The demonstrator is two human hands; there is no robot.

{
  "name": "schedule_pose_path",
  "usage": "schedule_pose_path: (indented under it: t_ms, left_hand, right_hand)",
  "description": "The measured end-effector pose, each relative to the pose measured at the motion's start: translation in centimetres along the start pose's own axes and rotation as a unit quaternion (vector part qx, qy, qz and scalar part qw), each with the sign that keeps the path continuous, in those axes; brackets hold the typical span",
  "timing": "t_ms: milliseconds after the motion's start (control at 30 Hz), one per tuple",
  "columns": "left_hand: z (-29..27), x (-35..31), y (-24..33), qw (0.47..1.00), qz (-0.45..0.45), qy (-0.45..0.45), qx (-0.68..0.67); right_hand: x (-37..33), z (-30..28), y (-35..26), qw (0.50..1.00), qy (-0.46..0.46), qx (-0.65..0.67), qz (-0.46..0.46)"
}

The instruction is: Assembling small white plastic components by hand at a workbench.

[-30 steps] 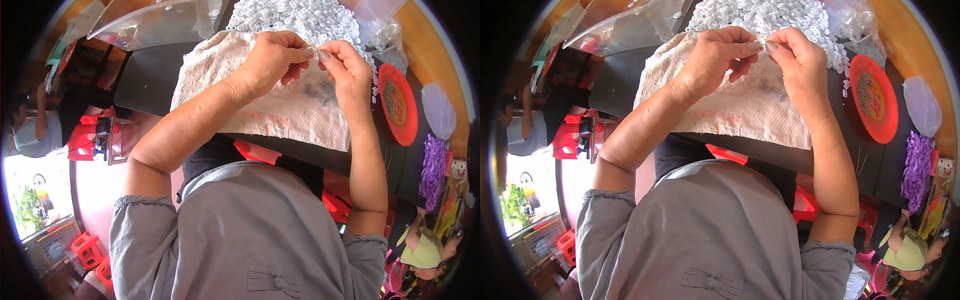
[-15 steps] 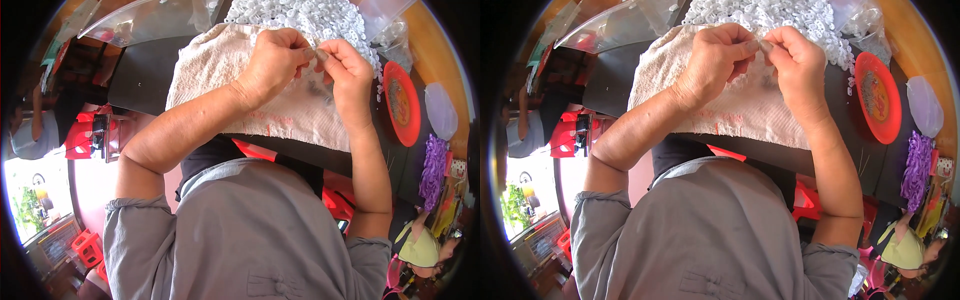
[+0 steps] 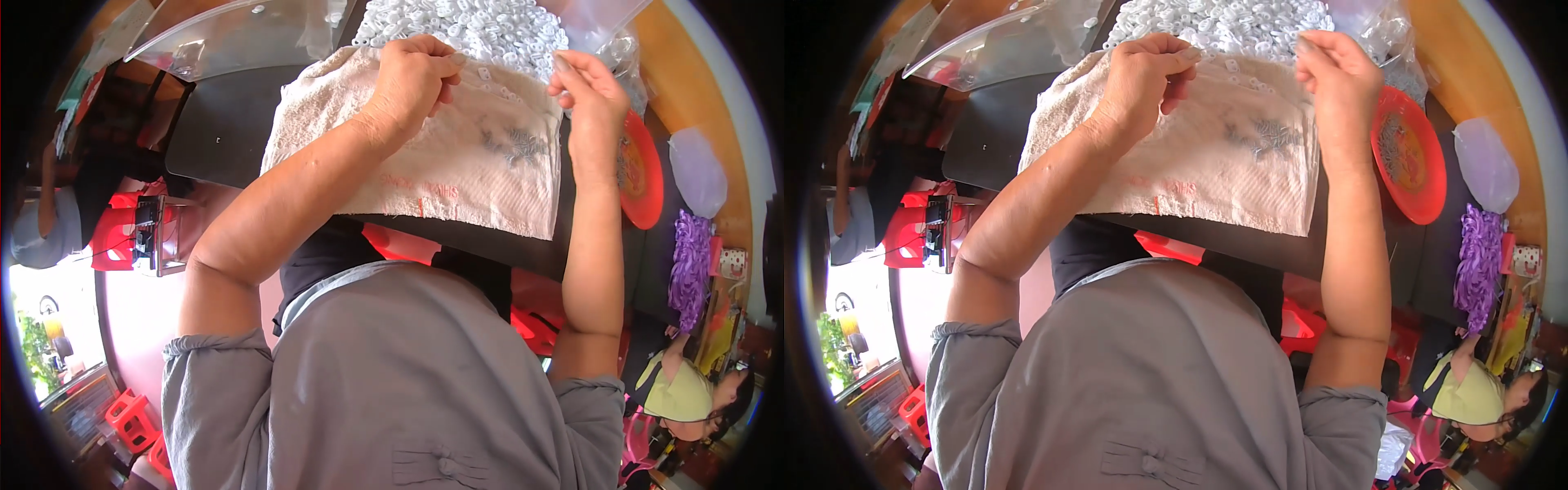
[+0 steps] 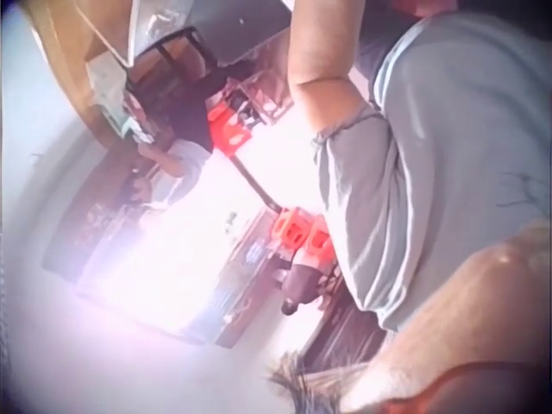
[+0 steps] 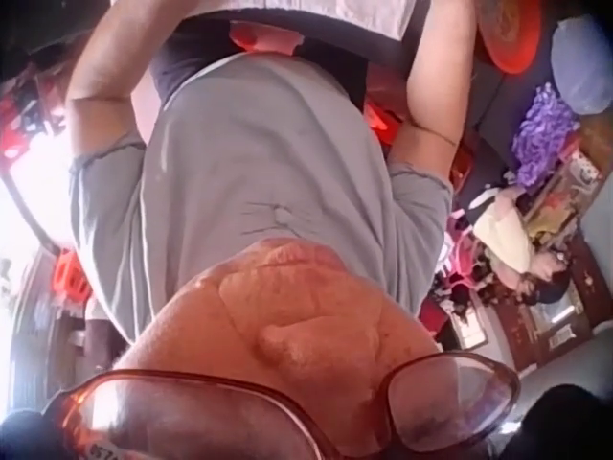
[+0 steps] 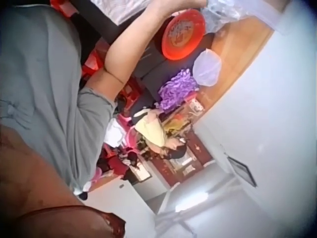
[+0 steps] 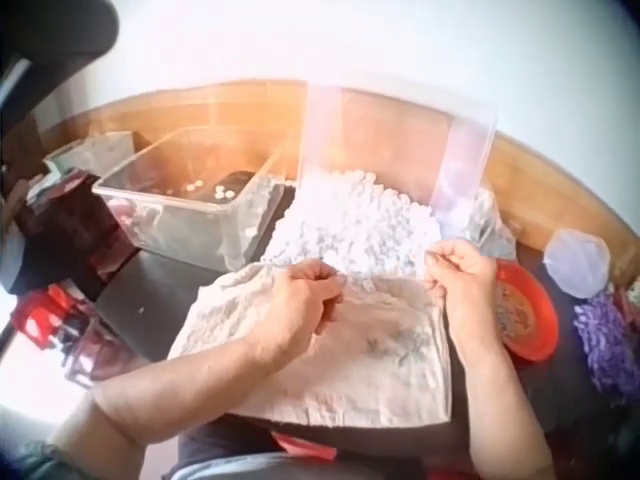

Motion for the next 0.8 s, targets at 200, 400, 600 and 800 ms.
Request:
schedule_pose_path:
  t_ms: [200, 400, 600, 800]
  left_hand:
    - [-0.3, 0.7, -0.3, 1.0, -0.005, 0.018, -0.024]
    - [-1.0, 0.9, -0.2, 0.999, -0.002, 0.029, -0.046]
    - [-0.8, 0.8, -0.2, 0.998, -0.012, 0.028, -0.064]
    - [-0.8, 1.0, -0.2, 0.998, -0.011, 0.03, -0.062]
  right_hand:
    - [1.8, 2.0, 1.8, 0.978, -0.097, -0.183, -0.032]
    - [3.6, 5.7, 0.6, 0.882, -0.139, -0.419, -0.161]
    - [3.4, 9.4, -0.1, 0.814, -0.206, -0.466, -0.279]
    - [5.1, 8.4, 1.7, 0.828, -0.19, -0.469, -0.242]
Point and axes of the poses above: each hand's wrist, its own x-axis towards the middle knuckle, its own z-axis out of the palm, y = z × x, the point moved 8 cm from there along x, towards the middle knuckle, and after that the axes turned 1 degree about -x, right-handed, at the moved point
